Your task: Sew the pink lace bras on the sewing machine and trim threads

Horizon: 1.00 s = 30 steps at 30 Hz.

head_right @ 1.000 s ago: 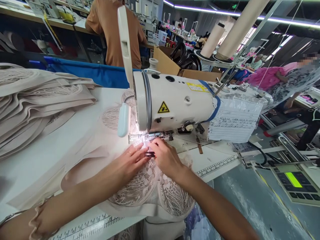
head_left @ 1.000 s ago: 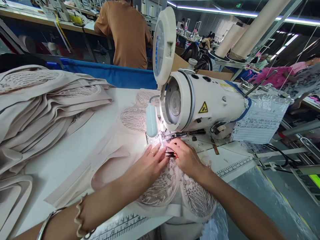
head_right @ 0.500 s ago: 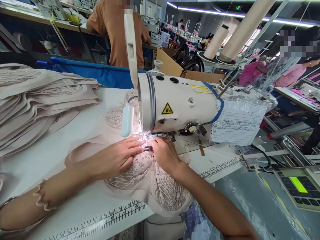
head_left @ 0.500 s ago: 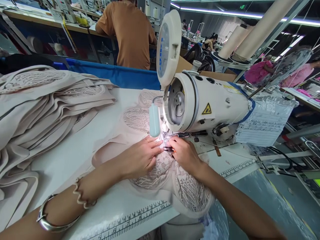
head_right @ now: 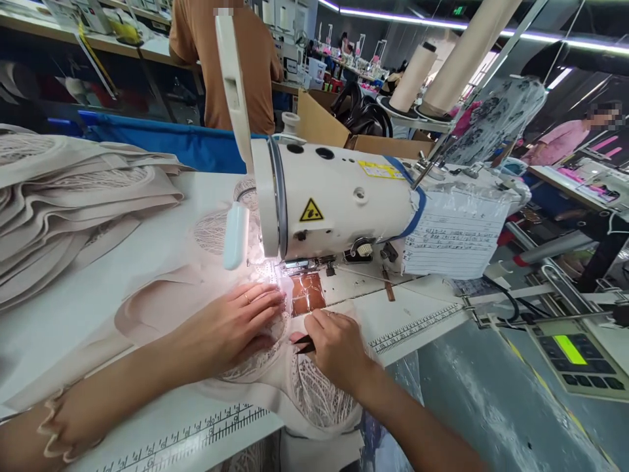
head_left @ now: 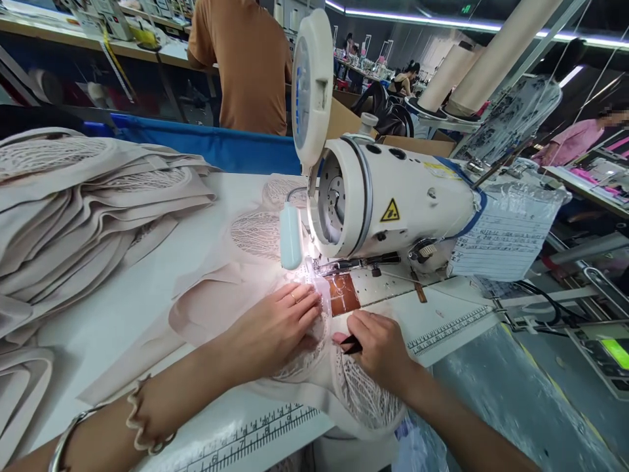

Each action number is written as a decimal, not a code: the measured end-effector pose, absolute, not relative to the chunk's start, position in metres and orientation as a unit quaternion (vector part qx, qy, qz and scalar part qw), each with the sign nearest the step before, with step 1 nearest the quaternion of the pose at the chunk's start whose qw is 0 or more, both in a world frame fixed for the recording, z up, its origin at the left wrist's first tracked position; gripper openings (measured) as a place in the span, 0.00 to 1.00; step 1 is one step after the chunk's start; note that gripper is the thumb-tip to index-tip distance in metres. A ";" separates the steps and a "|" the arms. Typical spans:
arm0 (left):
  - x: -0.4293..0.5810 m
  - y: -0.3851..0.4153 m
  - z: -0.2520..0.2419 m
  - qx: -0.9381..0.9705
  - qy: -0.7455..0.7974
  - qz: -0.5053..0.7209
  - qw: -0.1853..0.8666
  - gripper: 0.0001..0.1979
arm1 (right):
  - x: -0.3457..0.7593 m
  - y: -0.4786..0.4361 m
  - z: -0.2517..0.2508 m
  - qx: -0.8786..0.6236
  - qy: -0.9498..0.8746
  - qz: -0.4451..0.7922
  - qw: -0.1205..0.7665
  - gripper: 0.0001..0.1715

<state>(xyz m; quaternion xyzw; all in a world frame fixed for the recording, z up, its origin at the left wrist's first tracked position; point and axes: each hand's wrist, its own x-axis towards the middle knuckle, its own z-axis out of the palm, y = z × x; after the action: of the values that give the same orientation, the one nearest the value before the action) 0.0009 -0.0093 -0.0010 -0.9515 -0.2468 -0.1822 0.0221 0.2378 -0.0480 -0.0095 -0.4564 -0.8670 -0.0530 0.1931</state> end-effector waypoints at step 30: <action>-0.008 0.000 0.007 -0.944 -0.286 -0.163 0.033 0.23 | 0.241 0.027 0.011 -0.417 -0.907 0.034 0.056 0.29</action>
<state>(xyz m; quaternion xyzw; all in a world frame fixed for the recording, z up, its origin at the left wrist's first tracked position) -0.0080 -0.0001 0.0068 -0.9438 -0.2859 -0.1628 0.0330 0.2412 0.0266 0.0115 -0.4167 -0.9067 0.0336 0.0558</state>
